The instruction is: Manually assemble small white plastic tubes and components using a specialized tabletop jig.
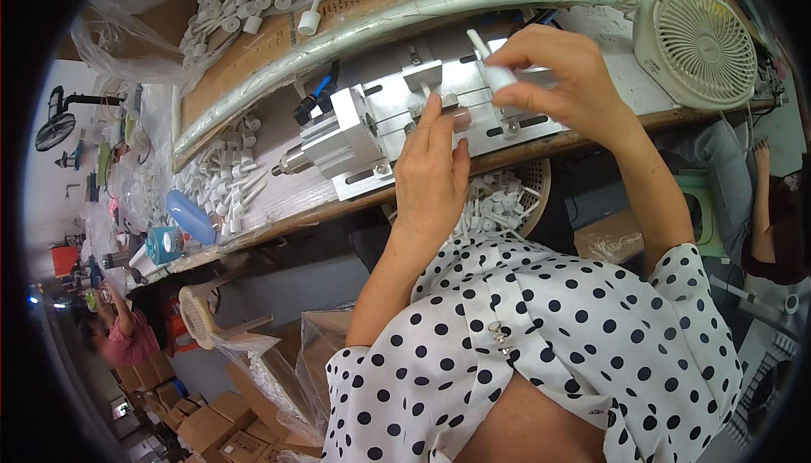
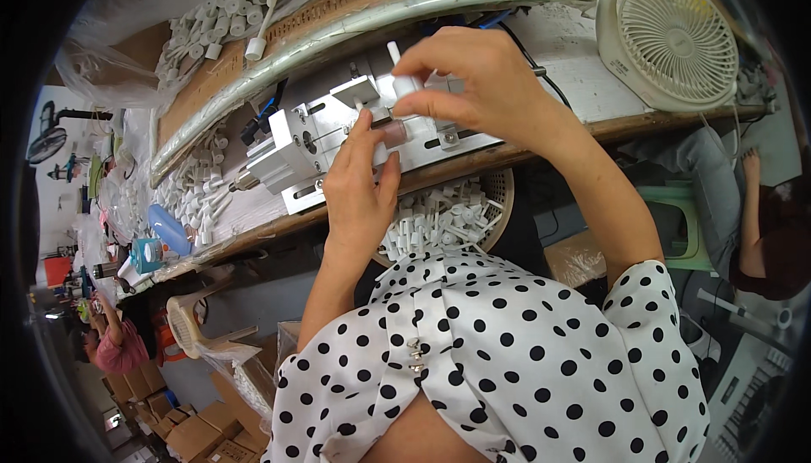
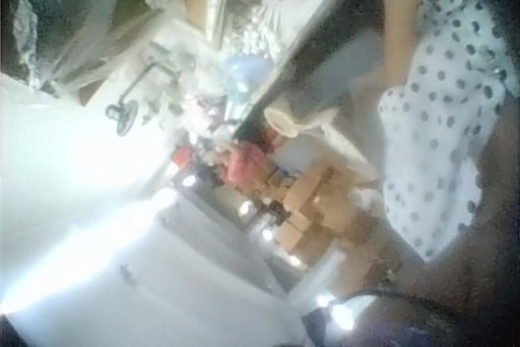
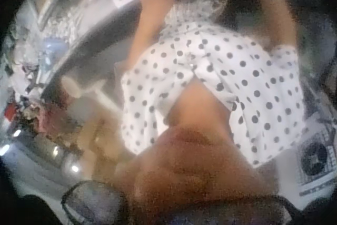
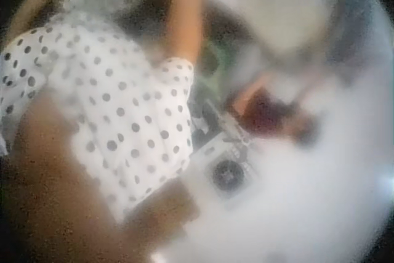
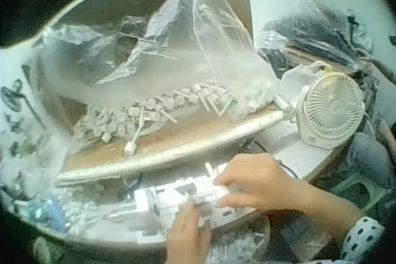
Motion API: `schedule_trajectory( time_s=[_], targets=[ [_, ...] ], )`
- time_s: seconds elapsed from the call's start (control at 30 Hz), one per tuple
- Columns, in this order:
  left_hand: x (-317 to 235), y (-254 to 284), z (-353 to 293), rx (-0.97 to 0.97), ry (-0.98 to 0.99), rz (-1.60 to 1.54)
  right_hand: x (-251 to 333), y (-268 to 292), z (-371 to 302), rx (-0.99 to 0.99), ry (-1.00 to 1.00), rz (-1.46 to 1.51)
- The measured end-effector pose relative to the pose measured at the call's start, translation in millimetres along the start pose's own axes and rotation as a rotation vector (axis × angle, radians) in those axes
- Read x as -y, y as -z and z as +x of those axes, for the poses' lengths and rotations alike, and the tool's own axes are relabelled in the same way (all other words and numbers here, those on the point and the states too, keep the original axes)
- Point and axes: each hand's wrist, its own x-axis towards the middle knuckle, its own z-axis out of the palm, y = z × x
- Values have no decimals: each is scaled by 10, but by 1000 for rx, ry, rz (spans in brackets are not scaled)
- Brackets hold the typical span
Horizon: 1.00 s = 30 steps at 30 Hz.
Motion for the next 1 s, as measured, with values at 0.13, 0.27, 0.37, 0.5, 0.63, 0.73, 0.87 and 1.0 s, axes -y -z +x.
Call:
schedule_trajectory(
  time_s=[0.13, 0.27, 0.37, 0.5, 0.63, 0.73, 0.87, 1.0],
  targets=[
    [-29, 112, -92, 38, -11, -108, 63, -77, -117, -26, 169, -53],
    [47, 458, -34, -62, -98, -47, 26, -299, -169, 114, 310, -54],
    [404, 659, 513, -294, -245, 157, -34, -537, -115, 206, 384, -191],
    [925, 787, 1355, -247, -249, 403, -30, -661, -12, 206, 452, -236],
    [1013, 864, 1610, 60, 43, 408, 59, -609, 21, 234, 392, -265],
    [840, 963, 1399, -64, -25, 307, 16, -494, 156, 368, 258, -134],
    [462, 989, 713, -199, -19, 196, -329, -425, 808, 51, 122, -240],
    [21, 614, 83, -86, 35, 1, -674, -567, 1576, 100, -62, -510]
  ],
)
